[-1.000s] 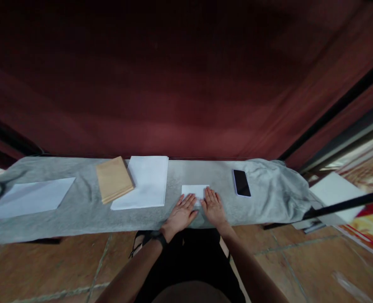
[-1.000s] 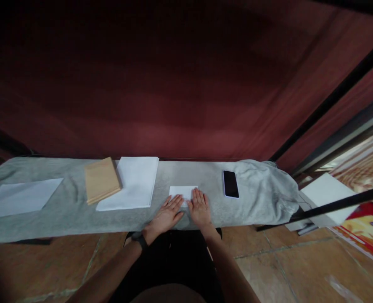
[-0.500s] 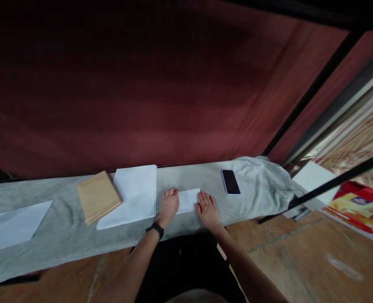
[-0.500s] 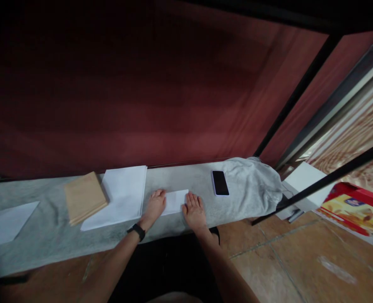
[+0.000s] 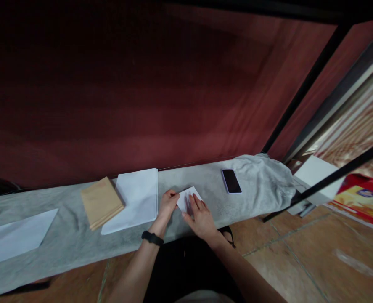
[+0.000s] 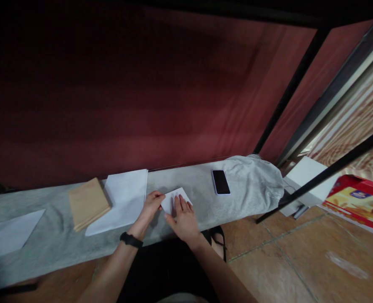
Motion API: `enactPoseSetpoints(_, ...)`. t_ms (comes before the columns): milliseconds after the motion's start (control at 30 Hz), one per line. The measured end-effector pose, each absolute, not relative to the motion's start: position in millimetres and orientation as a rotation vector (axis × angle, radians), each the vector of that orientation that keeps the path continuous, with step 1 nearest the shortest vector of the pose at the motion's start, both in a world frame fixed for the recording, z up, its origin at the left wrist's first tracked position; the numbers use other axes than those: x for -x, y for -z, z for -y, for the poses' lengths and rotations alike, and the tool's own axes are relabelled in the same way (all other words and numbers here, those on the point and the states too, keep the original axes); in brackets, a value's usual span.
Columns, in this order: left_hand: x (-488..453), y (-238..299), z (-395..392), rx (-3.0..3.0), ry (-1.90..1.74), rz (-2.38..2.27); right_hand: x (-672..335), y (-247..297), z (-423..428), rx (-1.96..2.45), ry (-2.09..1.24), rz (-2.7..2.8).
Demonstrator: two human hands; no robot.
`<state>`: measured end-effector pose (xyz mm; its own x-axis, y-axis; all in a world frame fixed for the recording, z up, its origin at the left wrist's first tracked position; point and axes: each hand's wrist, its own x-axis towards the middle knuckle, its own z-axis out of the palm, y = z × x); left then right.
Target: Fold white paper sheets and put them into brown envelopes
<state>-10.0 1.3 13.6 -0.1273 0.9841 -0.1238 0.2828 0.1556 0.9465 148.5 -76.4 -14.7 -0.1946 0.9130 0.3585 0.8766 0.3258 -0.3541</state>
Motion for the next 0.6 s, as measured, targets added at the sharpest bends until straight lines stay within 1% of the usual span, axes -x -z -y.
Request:
enactPoseSetpoints(67, 4, -25, 2, -1.239, -1.061, -1.536, -138, 2, 78, 1.590, -0.113, 2.082)
enactPoseSetpoints(133, 0, -36, 5, -1.230, -1.096, -1.493, -138, -5, 75, 1.585, -0.209, 2.028)
enactPoseSetpoints(267, 2, -40, 15, -1.056, -1.231, -1.454, -156, -3, 59, 1.472, -0.557, 1.682)
enactPoseSetpoints(333, 4, -29, 22, -0.936, -1.215, -1.499, -164, 5, 50, 1.448, -0.717, 1.454)
enactPoseSetpoints(400, 6, -11, 28, -0.868, -1.130, -1.491, -168, 16, 44, 1.452, -0.791, 1.305)
enactPoseSetpoints(500, 8, 18, 28, -0.902, -1.059, -1.431, -171, 33, 39, 1.489, -0.783, 1.253)
enactPoseSetpoints(600, 14, 36, 17, -1.176, -1.096, -1.523, -179, 46, 40, 1.547, -0.734, 1.259)
